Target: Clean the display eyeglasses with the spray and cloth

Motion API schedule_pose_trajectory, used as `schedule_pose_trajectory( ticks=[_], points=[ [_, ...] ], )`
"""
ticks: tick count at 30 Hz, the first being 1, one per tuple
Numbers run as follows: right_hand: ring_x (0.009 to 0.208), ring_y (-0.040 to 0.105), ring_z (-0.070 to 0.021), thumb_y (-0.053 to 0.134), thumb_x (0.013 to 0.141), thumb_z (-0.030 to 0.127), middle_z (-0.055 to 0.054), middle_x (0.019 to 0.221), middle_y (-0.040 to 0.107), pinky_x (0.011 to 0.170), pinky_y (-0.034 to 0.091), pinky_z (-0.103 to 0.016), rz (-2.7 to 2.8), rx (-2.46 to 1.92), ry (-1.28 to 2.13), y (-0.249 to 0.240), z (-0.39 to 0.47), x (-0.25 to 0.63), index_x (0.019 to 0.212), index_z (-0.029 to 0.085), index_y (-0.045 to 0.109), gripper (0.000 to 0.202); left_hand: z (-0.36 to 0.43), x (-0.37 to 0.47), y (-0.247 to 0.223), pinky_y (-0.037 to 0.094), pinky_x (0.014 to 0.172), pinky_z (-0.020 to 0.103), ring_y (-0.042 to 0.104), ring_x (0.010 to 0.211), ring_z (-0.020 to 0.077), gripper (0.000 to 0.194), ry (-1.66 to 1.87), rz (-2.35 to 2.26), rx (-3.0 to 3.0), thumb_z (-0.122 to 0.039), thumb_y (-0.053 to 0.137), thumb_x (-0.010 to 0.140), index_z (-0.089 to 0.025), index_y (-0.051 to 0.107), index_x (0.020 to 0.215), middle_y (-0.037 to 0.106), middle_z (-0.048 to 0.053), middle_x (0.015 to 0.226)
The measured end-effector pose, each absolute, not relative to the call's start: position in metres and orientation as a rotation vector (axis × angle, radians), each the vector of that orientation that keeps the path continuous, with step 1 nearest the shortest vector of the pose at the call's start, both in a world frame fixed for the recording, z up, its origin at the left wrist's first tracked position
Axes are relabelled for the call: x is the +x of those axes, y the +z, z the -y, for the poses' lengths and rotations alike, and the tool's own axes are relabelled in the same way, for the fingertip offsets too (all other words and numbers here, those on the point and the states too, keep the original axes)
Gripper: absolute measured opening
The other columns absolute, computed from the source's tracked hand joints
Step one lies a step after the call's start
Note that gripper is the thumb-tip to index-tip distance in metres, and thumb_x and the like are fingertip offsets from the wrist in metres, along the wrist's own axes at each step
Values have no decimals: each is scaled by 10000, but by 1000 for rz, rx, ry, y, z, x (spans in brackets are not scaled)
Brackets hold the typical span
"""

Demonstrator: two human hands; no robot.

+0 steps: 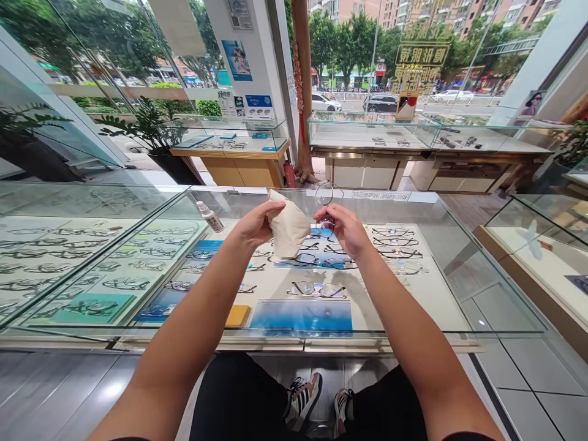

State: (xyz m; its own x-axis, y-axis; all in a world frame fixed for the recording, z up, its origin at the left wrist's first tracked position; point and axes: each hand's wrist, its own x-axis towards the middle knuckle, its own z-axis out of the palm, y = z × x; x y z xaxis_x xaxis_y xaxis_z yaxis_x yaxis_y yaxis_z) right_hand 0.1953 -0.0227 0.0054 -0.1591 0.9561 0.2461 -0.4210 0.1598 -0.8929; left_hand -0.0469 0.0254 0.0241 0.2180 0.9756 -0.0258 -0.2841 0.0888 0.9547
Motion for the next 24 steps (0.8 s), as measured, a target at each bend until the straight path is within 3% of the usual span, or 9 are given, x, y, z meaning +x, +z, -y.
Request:
schedule_pose_trajectory(
  ticks=[7, 11, 18, 24],
  points=[
    [929, 702, -196, 884, 819, 549, -40, 953, 802, 828, 572, -317, 1152, -654, 1358, 5, 23, 196, 830, 260, 789, 304, -23, -45, 27, 557, 716, 268, 720, 796, 174, 440, 1059, -746, 1111, -425, 1045, 671, -162, 779, 903, 779, 41, 869],
    [946, 706, -208, 882, 837, 554, -39, 947, 805, 827, 575, -323, 1168, -660, 1353, 4, 23, 197, 835, 269, 792, 300, -23, -45, 26, 519, 662, 239, 688, 767, 146, 454, 1119, -799, 1086, -387, 1054, 640, -164, 792, 936, 773, 31, 891],
    [936, 695, -196, 904, 814, 545, -36, 943, 806, 833, 557, -309, 1175, -645, 1389, 5, 24, 196, 822, 256, 811, 303, -17, -34, 25, 563, 694, 281, 693, 845, 185, 328, 1136, -862, 1073, -341, 954, 717, -175, 755, 919, 752, 43, 914],
    [930, 684, -194, 879, 840, 545, -41, 957, 803, 841, 529, -320, 1251, -654, 1391, 5, 27, 193, 837, 240, 818, 310, -12, -20, 19, 564, 768, 303, 709, 902, 198, 402, 1167, -750, 1104, -436, 930, 758, -213, 699, 999, 758, 21, 927]
  ],
)
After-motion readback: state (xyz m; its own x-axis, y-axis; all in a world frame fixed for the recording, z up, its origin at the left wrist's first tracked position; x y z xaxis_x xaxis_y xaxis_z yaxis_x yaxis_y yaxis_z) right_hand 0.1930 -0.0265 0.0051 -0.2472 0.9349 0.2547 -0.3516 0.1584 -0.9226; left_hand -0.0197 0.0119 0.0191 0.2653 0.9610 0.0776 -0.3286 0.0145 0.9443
